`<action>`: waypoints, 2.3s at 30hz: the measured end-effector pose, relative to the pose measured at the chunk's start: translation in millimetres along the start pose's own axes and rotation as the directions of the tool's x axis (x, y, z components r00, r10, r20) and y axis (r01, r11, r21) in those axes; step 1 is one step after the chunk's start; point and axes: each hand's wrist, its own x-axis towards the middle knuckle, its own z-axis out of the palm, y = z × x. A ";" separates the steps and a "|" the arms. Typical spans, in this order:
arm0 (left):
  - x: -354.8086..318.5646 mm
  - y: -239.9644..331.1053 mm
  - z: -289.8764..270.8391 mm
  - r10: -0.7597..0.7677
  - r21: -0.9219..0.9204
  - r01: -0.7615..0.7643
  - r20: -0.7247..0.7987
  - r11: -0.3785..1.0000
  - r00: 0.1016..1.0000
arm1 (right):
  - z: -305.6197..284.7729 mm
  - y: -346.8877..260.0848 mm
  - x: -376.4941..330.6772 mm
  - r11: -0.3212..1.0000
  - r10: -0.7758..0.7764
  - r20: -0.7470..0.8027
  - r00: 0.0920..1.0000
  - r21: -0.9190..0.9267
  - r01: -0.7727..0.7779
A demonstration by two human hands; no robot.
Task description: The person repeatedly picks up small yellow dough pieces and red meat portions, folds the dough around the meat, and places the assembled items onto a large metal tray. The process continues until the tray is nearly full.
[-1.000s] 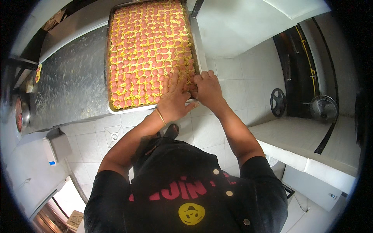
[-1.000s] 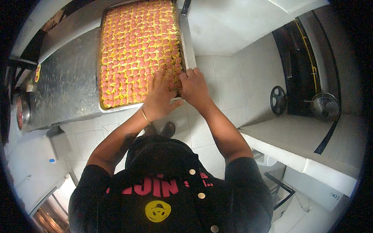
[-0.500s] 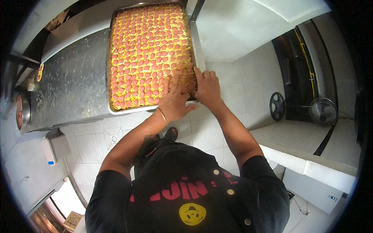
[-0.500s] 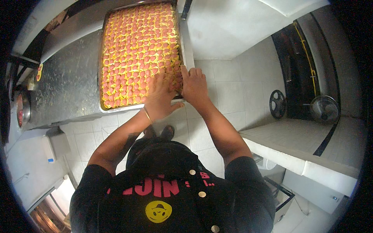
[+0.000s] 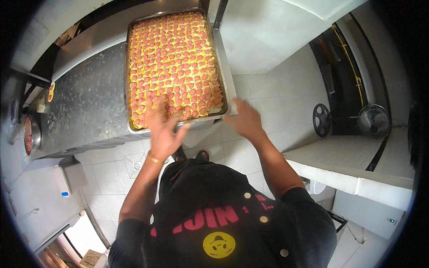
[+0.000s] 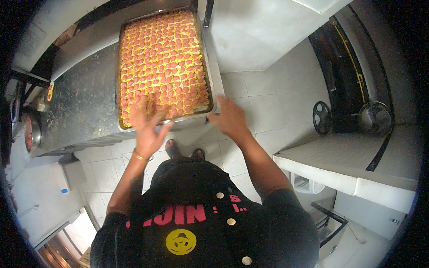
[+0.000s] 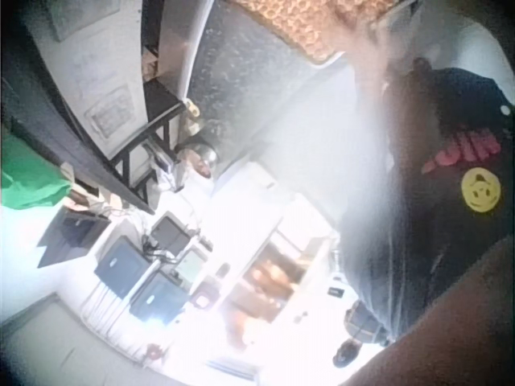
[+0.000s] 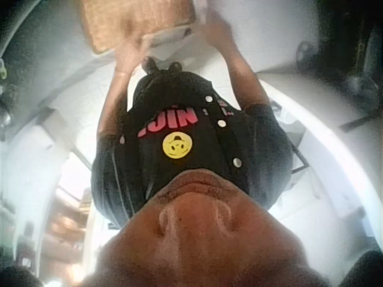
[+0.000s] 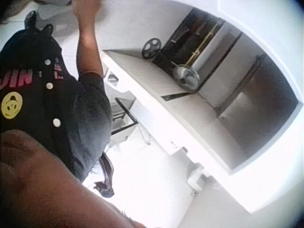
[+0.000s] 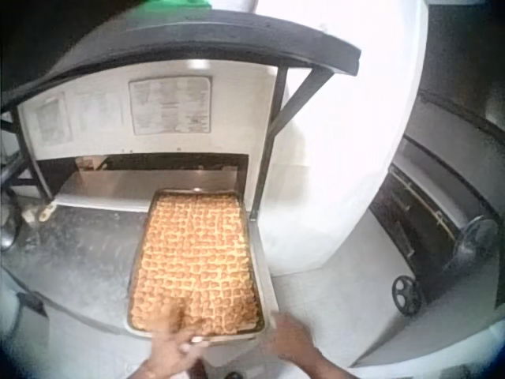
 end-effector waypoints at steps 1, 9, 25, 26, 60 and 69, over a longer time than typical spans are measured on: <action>-15.3 -11.1 -15.4 -0.059 0.037 0.061 -0.045 0.997 0.997 | 2.4 -2.3 -9.8 1.000 -0.012 0.102 0.995 0.012 0.011; -134.1 -75.6 -66.0 -0.380 0.314 0.382 -0.070 0.869 0.922 | 43.0 -30.5 1.6 0.996 -0.088 0.300 0.950 0.007 0.090; -150.5 -173.9 -114.7 -0.382 0.263 0.405 -0.136 0.876 0.914 | 82.7 -64.9 5.6 0.997 0.045 0.199 0.979 0.049 -0.056; -145.8 -191.8 -119.0 -0.354 0.252 0.377 -0.133 0.891 0.926 | 93.0 -60.5 4.9 0.998 0.024 0.153 0.988 0.049 -0.032; -139.0 -652.8 -241.1 -0.789 -0.857 0.288 -0.199 0.428 0.581 | 450.5 -838.2 352.7 0.187 -0.908 0.259 0.329 -0.453 0.872; -143.1 -594.2 -260.6 -0.707 -0.992 0.084 -0.007 0.093 0.707 | 382.1 -737.9 169.2 0.369 -0.920 0.089 0.381 -0.127 0.921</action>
